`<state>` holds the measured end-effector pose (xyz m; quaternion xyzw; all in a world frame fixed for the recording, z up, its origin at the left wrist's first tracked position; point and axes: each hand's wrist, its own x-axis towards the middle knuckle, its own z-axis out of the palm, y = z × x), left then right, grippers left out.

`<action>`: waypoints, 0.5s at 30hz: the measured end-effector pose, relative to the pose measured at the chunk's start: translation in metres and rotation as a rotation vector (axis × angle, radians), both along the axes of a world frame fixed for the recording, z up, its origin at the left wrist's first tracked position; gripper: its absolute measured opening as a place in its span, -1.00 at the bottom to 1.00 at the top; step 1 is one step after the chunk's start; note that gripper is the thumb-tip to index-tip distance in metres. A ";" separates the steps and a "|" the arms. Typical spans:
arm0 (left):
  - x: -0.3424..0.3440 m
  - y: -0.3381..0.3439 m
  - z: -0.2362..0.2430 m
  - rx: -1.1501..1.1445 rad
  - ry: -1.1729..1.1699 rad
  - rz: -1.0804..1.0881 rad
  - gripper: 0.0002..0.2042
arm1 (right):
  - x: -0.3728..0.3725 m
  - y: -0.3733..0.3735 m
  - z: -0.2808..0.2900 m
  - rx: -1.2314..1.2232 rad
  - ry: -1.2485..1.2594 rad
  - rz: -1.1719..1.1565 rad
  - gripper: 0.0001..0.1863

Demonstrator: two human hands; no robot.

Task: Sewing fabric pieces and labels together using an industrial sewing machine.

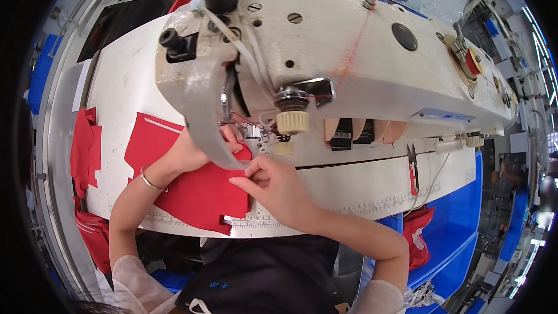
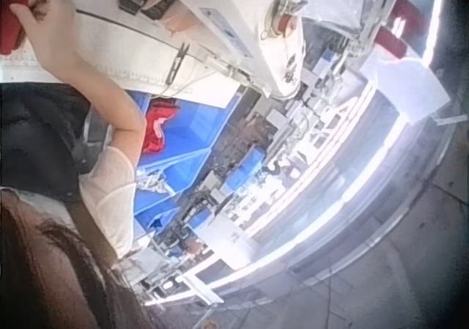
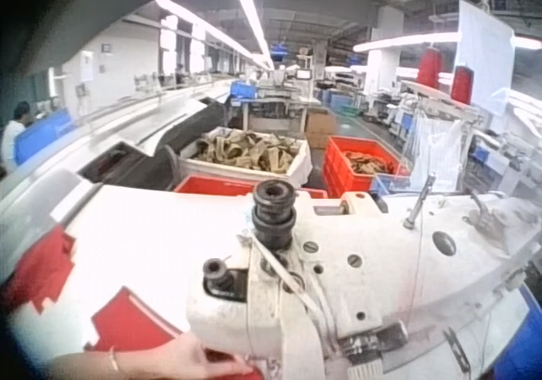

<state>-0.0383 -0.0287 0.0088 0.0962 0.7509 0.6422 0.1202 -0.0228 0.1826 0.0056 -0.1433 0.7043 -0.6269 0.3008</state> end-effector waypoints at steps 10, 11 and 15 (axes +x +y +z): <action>0.005 0.012 0.037 -0.318 0.038 -0.110 -0.87 | -0.034 0.013 -0.002 0.214 1.990 0.465 -0.66; 0.008 0.016 0.033 -0.323 0.035 -0.108 -0.87 | -0.032 0.014 -0.001 0.259 1.978 0.560 -0.66; 0.023 0.032 0.015 -0.657 0.441 0.044 -0.92 | -0.026 0.015 -0.011 0.283 1.906 0.507 -0.67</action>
